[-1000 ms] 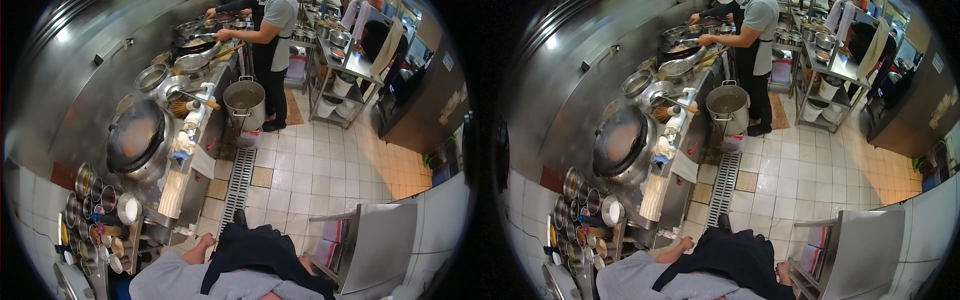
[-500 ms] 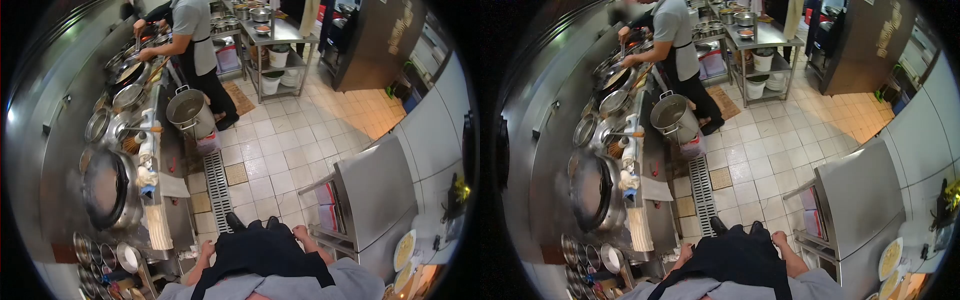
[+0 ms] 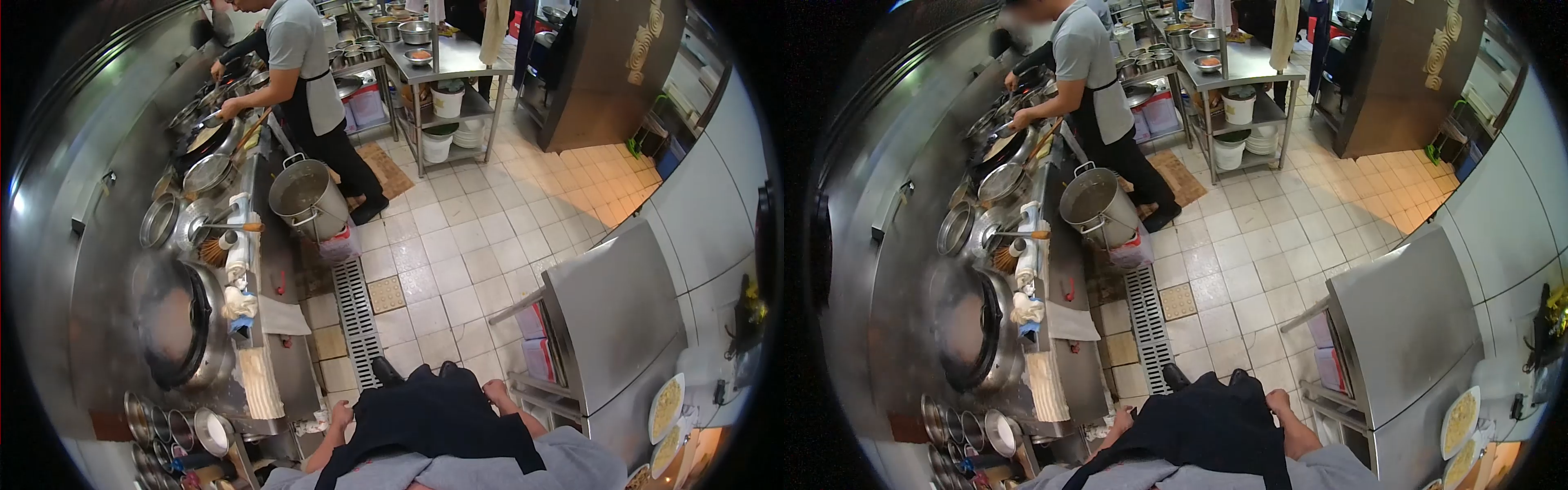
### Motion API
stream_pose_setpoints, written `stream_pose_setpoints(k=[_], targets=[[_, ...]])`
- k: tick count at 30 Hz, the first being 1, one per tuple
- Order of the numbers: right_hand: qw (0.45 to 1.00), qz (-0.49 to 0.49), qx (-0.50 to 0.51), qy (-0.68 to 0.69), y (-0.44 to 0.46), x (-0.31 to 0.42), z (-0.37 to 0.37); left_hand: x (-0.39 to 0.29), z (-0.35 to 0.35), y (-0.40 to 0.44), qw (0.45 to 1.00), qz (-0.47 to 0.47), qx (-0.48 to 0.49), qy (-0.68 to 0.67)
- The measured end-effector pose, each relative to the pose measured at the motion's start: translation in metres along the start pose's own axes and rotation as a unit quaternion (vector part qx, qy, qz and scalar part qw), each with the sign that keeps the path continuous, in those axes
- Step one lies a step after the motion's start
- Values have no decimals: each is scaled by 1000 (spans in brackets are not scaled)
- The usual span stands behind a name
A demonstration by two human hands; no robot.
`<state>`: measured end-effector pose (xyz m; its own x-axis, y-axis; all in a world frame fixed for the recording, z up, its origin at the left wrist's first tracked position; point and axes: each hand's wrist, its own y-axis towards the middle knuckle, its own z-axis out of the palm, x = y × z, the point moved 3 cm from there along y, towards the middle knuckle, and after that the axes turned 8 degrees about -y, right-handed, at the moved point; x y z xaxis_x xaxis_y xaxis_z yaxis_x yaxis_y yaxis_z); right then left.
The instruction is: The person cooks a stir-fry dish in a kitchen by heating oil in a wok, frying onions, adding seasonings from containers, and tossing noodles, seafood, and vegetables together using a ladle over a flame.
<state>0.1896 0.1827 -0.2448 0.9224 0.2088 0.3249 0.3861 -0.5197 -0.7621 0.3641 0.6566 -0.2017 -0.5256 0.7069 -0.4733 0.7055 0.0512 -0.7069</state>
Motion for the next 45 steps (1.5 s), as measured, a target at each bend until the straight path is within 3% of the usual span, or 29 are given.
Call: stream_pose_setpoints(k=[4,6,7,8,9,11,13,15,17,20,26,28,32,34,35,36,37,39,40,42,45], targets=[[999,-6,7,39,11,3,0,48,24,59,998,50,-10,41],[999,-26,24,41,0,21,-10,51,32,63,988,124,-31,91],[996,-22,46,72,-4,32,-12,68,40,76,987,121,-46,95],[993,-18,69,99,-5,47,-16,10,17,24,998,39,-16,55],[988,-13,88,129,-5,70,-23,9,16,19,999,16,-37,21],[963,-133,160,172,-46,143,-43,-1,8,5,998,2,-61,10],[886,-278,315,196,-124,228,-69,-11,-4,-16,999,-29,-40,18],[779,-403,477,57,-193,292,-82,-8,-5,-6,997,-60,-5,57],[637,-561,518,-104,-253,340,-81,-4,1,2,996,-66,-6,61],[546,-574,569,-219,-277,362,-45,-8,4,4,998,-48,-21,32],[460,-458,646,-401,-291,378,21,3,32,36,998,8,-69,-5],[435,-493,625,-421,-293,380,30,9,37,45,999,17,-48,-10],[394,-500,593,-493,-299,393,37,7,24,25,996,53,-59,26],[403,-503,596,-479,-295,394,37,25,24,29,999,9,-33,18],[418,-511,596,-458,-296,395,36,53,34,53,998,17,-10,65],[428,-519,597,-437,-295,394,33,135,70,122,999,38,8,21],[461,-520,620,-365,-291,387,35,166,82,148,998,58,29,-23],[496,-520,661,-216,-279,374,52,131,60,118,1000,-6,14,5],[494,-530,651,-225,-275,377,56,51,19,51,999,-38,8,19],[492,-542,633,-251,-269,378,59,23,3,43,999,-23,27,10],[477,-545,547,-419,-299,406,19,-4,1,52,999,-31,3,-18]])
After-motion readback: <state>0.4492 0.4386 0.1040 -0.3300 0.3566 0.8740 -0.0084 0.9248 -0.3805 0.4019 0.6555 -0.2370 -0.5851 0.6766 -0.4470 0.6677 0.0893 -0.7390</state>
